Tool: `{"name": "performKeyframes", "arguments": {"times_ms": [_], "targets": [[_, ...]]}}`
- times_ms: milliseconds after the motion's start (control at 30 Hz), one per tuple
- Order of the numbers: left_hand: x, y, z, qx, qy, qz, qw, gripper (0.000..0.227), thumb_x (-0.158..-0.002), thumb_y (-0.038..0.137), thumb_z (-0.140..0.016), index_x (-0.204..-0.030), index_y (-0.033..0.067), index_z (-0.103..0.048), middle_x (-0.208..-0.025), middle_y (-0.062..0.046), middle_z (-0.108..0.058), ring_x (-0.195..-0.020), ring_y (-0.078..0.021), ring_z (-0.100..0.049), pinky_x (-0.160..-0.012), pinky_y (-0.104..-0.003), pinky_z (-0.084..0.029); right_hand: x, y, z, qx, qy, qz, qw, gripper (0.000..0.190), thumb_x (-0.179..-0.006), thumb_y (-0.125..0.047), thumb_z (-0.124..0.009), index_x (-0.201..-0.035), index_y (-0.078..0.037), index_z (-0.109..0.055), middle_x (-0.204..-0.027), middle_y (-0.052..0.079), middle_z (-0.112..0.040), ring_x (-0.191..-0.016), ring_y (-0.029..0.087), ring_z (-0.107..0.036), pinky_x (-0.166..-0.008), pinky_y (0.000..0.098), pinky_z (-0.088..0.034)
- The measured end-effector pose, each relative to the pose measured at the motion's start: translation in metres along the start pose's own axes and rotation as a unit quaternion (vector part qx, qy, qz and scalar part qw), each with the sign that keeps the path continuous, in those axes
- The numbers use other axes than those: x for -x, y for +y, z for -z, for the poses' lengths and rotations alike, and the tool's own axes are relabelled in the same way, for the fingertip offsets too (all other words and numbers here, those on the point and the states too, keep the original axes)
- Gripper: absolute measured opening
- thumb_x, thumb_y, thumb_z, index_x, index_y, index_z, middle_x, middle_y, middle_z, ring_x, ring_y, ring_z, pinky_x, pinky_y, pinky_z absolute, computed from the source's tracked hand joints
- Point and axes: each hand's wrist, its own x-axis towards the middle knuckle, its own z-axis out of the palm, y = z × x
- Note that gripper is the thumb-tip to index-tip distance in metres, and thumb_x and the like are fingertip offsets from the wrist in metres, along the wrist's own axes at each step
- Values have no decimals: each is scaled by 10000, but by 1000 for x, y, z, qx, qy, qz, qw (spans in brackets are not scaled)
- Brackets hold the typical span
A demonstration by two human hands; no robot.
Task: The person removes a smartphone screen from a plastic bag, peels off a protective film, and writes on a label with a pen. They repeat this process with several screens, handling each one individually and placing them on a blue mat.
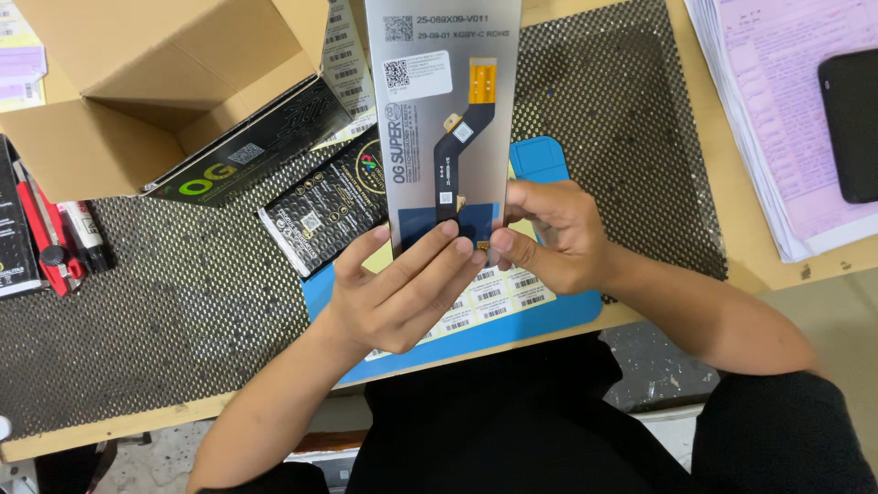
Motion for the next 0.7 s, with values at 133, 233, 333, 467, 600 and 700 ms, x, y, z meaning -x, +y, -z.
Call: {"name": "performKeyframes", "arguments": {"times_ms": [133, 233, 333, 467, 600, 700], "targets": [[0, -1, 2, 0, 6, -7, 1000, 156, -864, 69, -821, -868, 224, -813, -1018, 25, -797, -912, -133, -785, -887, -426, -531, -3, -5, -5, -15, -11, -1, 1000, 293, -944, -53, -616, -1137, 161, -666, -675, 155, -699, -541, 168, -687, -547, 341, -631], [0, -3, 5, 27, 19, -14, 999, 135, -876, 58, -798, -860, 192, -796, -912, -2, -773, -871, -185, -787, -867, -420, -521, -6, -10, -9, -51, -3, -55, 997, 297, -944, -90, -653, -1141, 131, -667, -652, 124, -673, -557, 152, -683, -571, 302, -616], [-2, -5, 11, 56, 26, 9, 998, 111, -930, 102, -751, -919, 210, -775, -880, -7, -777, -820, -221, -789, -839, -422, -538, -8, -9, -5, -30, -29, -89, 995, 315, -916, -137, -718, -1121, 100, -689, -666, 108, -690, -576, 135, -674, -614, 310, -599], [-6, -9, 18, 118, 3, 44, 992, 76, -953, 117, -722, -911, 127, -785, -886, -50, -791, -782, -274, -785, -713, -398, -573, -11, -13, -4, -27, -58, -173, 983, 291, -922, -220, -729, -1075, 26, -726, -647, 62, -710, -658, 91, -665, -687, 293, -582], [-8, -7, 17, 127, 5, 72, 989, 83, -930, 148, -760, -940, 73, -793, -871, -102, -783, -729, -299, -756, -644, -376, -562, -3, 1, 4, -45, -74, -215, 973, 309, -938, -271, -703, -1056, 11, -754, -677, 93, -737, -632, 149, -730, -652, 292, -606], [-16, -8, 17, 144, -7, 86, 986, 104, -908, 139, -786, -940, 40, -795, -877, -133, -791, -750, -325, -768, -636, -378, -579, -5, -3, 5, -38, -64, -223, 972, 294, -936, -249, -701, -1037, 22, -752, -683, 99, -737, -632, 157, -740, -646, 284, -605]]}}
